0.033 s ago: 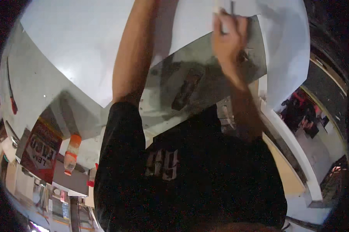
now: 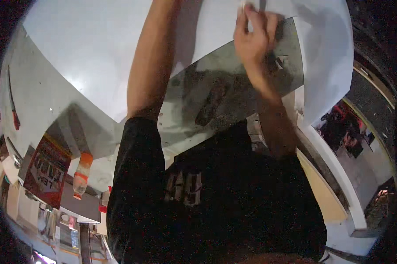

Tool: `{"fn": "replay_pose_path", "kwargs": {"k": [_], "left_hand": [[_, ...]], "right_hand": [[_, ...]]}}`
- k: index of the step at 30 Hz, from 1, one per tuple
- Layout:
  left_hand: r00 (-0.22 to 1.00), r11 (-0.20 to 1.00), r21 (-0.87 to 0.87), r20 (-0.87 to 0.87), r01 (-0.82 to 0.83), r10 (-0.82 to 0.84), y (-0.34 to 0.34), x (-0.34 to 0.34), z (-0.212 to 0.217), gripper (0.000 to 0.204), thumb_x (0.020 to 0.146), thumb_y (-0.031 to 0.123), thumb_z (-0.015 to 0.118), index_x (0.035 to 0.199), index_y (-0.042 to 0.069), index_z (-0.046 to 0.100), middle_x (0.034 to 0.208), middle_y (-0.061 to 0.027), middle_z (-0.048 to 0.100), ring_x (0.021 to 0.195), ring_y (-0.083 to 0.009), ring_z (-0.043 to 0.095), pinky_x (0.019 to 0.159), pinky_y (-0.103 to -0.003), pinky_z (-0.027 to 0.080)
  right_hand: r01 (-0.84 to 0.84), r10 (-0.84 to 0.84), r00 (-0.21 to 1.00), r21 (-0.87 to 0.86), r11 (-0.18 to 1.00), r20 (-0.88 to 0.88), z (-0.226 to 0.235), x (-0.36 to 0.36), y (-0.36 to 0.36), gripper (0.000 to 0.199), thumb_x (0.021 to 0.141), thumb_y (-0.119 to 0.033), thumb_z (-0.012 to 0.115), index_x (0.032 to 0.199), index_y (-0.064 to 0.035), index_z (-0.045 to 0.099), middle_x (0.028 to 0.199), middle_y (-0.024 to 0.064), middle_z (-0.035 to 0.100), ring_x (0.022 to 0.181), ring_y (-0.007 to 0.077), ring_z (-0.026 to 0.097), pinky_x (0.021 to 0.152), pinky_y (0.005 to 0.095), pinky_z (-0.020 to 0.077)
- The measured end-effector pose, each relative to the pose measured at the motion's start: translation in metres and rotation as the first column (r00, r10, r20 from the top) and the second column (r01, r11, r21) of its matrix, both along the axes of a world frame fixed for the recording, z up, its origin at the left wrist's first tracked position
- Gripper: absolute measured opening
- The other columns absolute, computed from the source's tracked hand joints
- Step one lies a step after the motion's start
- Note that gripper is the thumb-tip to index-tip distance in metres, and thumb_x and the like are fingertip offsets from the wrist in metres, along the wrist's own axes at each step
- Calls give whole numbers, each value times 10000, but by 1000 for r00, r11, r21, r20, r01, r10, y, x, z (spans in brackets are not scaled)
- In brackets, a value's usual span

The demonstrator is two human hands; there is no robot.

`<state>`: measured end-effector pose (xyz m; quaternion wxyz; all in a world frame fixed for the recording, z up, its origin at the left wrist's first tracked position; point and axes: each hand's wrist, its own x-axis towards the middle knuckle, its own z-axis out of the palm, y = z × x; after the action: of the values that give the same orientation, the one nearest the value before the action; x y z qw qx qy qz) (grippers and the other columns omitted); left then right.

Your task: The person applies adhesive strips to the edges of white panels by hand and using a small scraping tool.

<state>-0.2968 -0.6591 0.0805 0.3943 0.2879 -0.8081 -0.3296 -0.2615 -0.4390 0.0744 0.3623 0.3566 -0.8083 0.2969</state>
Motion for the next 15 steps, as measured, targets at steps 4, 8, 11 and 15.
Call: {"fn": "replay_pose_path", "kwargs": {"k": [4,8,11,15], "left_hand": [[999,998,30,20,49,-50,18,-1,-7,499,1023,387,419,1344,11,486,1441,-293,339,1359,-440,309,1101,-513,330],[999,999,50,52,6,-9,13,-4,-5,490,1023,382,422,1340,16,497,1450,-273,336,1372,-427,296,1112,-505,326],[997,1000,25,82,-8,6,3,0,2,488,1022,383,424,1344,23,494,1459,-261,330,1381,-419,288,1119,-497,320],[996,999,39,90,7,-10,5,5,0,495,1027,394,411,1346,24,494,1467,-237,330,1387,-399,290,1127,-483,314]], "right_hand": [[248,-363,855,323,913,371,40,-81,6,206,914,-191,652,1043,-32,677,1121,189,655,1061,401,593,917,478,479],[320,-454,730,333,887,510,15,-86,88,183,800,-172,792,933,-68,721,813,146,662,728,269,614,688,364,499],[157,-178,980,196,968,89,6,-48,47,185,826,-184,779,942,-56,712,897,135,691,759,222,647,713,340,512],[197,-275,936,322,926,218,10,-116,41,299,943,-241,634,1085,21,655,1146,204,642,1037,413,596,933,476,472]]}}
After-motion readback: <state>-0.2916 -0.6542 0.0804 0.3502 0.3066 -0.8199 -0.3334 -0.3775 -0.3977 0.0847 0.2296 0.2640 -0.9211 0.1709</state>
